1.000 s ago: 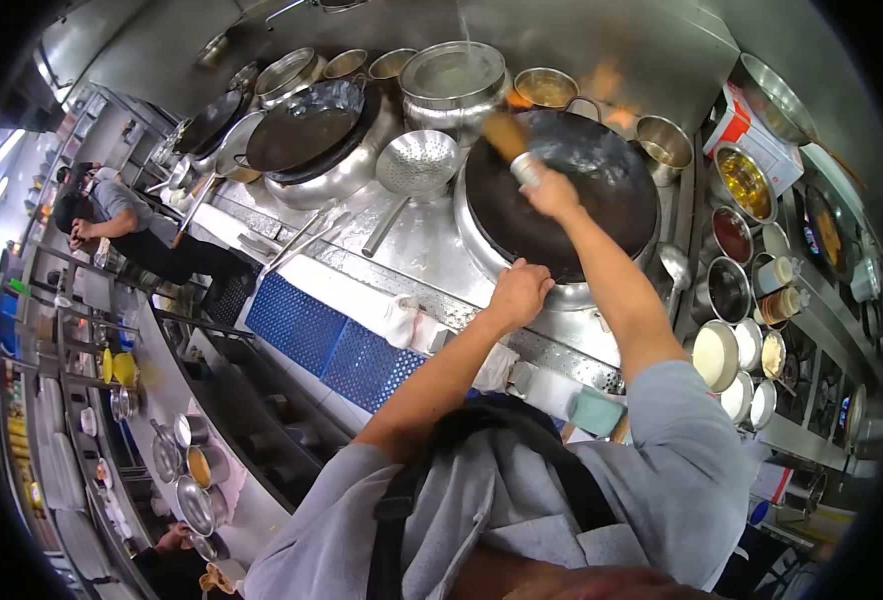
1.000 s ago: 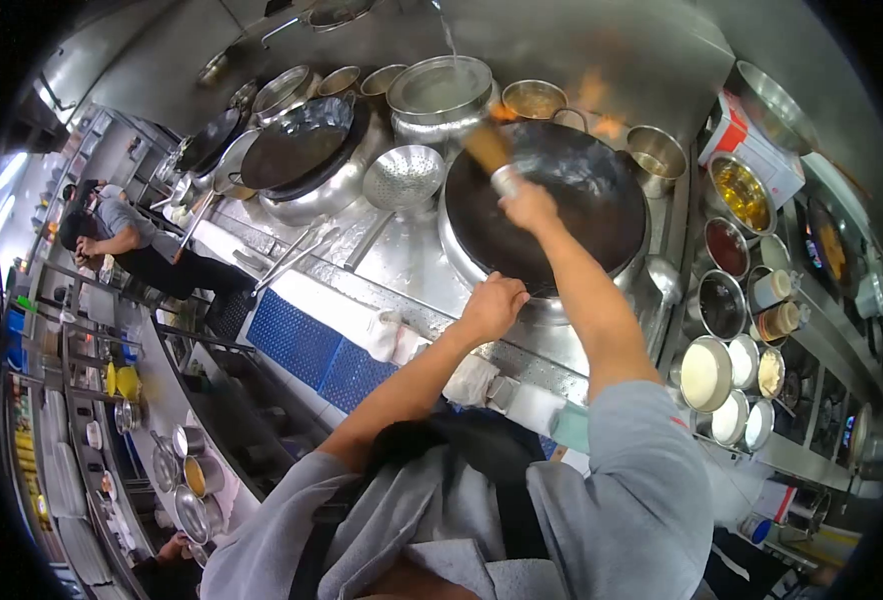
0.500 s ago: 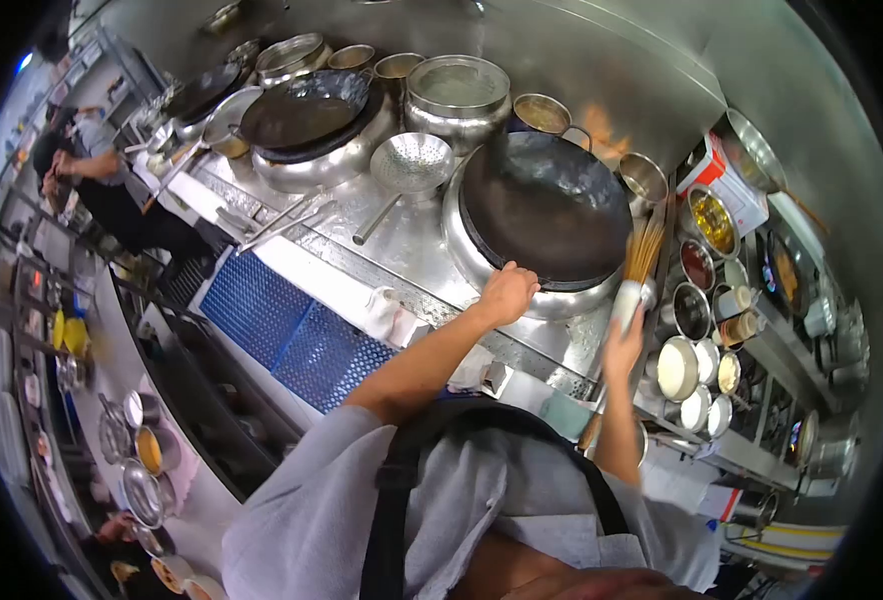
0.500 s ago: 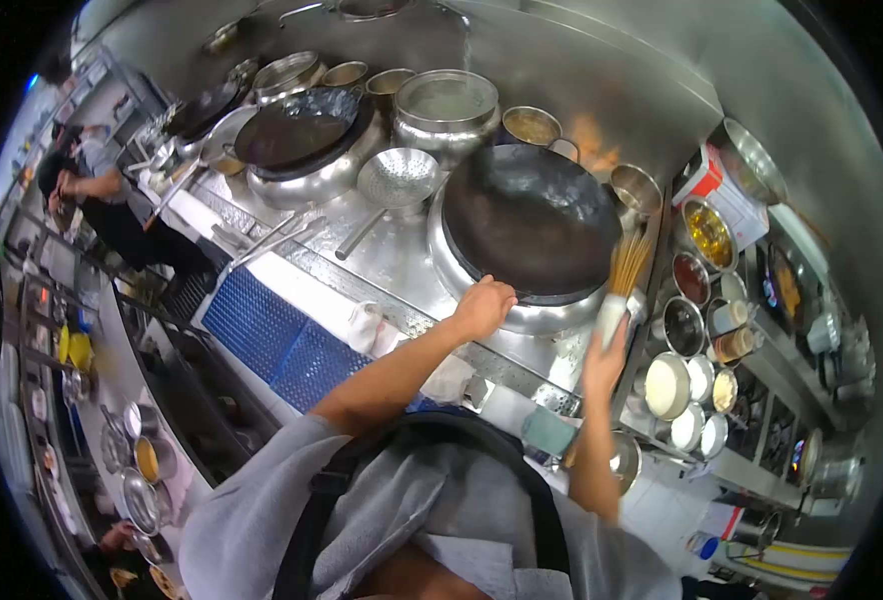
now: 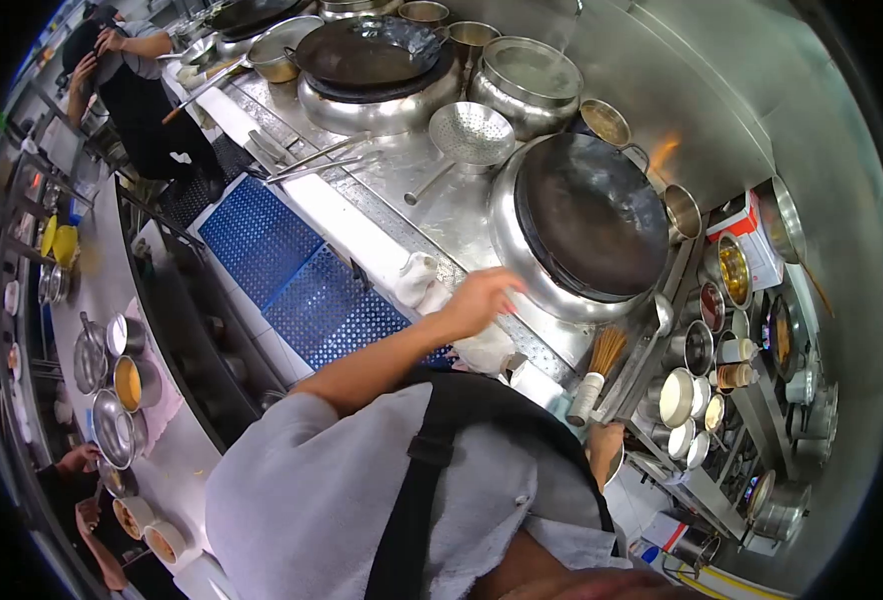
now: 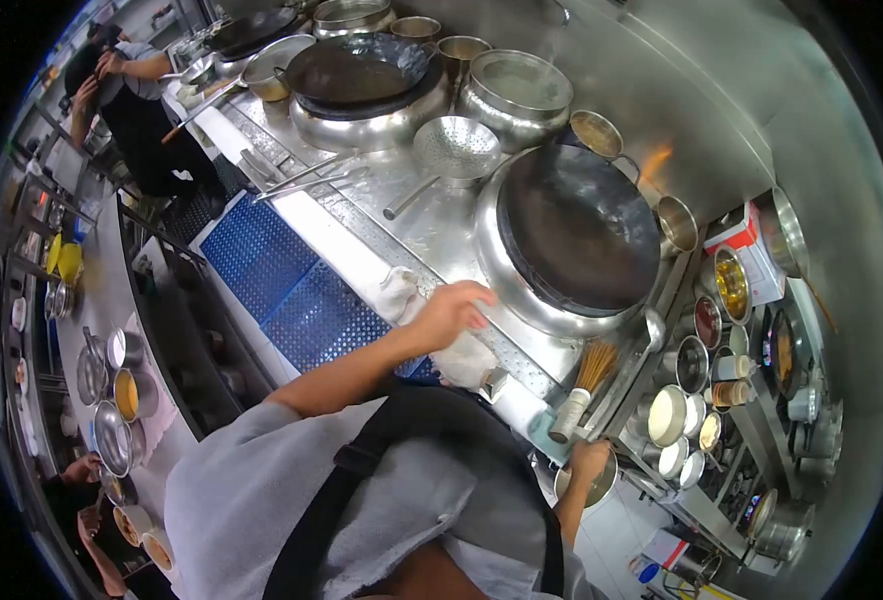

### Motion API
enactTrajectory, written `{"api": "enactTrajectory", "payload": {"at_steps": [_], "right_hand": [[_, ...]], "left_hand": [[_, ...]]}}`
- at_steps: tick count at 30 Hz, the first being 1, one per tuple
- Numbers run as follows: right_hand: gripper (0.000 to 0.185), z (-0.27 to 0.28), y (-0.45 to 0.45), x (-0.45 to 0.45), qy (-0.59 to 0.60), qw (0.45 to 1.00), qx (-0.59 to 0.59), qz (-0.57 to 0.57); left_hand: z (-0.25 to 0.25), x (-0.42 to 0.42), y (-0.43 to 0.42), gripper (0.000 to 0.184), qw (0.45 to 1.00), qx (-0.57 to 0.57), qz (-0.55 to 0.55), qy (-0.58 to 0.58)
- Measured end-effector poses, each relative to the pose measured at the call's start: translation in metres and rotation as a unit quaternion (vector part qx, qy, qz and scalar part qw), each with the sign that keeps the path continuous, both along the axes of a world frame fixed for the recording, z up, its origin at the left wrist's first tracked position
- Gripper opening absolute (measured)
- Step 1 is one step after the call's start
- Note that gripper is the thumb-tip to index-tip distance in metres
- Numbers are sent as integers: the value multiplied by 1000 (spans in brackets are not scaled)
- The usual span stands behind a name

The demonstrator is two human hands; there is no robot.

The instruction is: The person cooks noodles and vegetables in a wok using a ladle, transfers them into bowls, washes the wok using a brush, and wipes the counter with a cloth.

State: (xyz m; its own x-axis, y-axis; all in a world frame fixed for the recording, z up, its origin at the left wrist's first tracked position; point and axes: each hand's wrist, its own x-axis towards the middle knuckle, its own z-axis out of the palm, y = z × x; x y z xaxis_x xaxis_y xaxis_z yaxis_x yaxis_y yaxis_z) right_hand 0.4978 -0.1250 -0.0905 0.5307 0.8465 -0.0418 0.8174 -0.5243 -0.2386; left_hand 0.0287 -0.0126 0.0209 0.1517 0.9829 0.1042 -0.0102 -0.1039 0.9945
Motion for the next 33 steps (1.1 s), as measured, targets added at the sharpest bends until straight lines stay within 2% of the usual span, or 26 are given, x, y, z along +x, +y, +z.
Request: {"api": "enactTrajectory", "payload": {"at_steps": [1,2,3,4,5,8,9,10,11,12,13,14,15,17,20,21,22,23,25,26,28,31,32,33], "right_hand": [[38,0,2,4,20,999,29,-36],[38,-7,8,12,42,995,62,-72],[31,-31,14,44,101,990,94,-42],[23,69,22,-29,252,961,20,-112],[20,61,30,-24,256,961,67,-79],[15,20,90,18,233,941,246,10],[13,56,115,-15,294,930,220,5],[11,129,132,-70,353,916,188,5],[9,162,155,-108,396,893,209,47],[7,185,179,-141,438,865,227,86],[6,201,206,-167,455,847,240,133],[6,214,233,-191,470,826,256,177],[7,228,264,-204,433,844,217,230],[9,266,310,-256,415,838,210,286],[8,291,401,-299,397,826,154,370],[9,301,419,-317,397,821,154,381],[7,302,457,-320,390,829,122,383],[14,304,494,-321,395,824,104,392],[7,303,561,-323,426,818,139,359],[18,296,601,-317,426,823,135,349],[14,267,682,-303,375,837,166,363],[16,222,686,-319,252,853,234,392],[13,182,707,-317,213,840,286,409],[18,198,643,-337,393,840,178,329]], "left_hand": [[-14,-22,-11,40,997,-1,60,-57],[-31,-50,-17,40,987,74,143,11],[-43,-79,-23,40,961,150,221,79],[-35,-103,-37,40,950,120,268,110],[-37,-125,-45,36,947,51,306,83],[-43,-166,-44,30,913,-13,373,165],[-47,-171,-30,30,898,39,395,192],[-48,-172,-10,35,894,105,402,167],[-51,-171,12,39,883,129,410,190],[-51,-174,40,45,869,126,391,277],[-39,-165,61,49,863,43,398,309],[-34,-157,80,48,845,24,410,343],[-31,-150,96,48,827,4,419,375],[-45,-146,123,44,846,-47,395,355],[-98,-166,158,47,903,-127,224,345],[-100,-165,150,46,897,-108,243,352],[-97,-162,139,46,890,-88,264,360],[-92,-162,128,46,882,-66,284,369],[-71,-164,100,43,886,-69,291,355],[-66,-166,89,42,888,-69,293,348],[-70,-171,77,42,880,-106,278,369],[-72,-181,75,44,867,-161,269,388],[-74,-181,77,45,864,-178,266,389],[-77,-183,82,44,871,-208,249,368]]}}
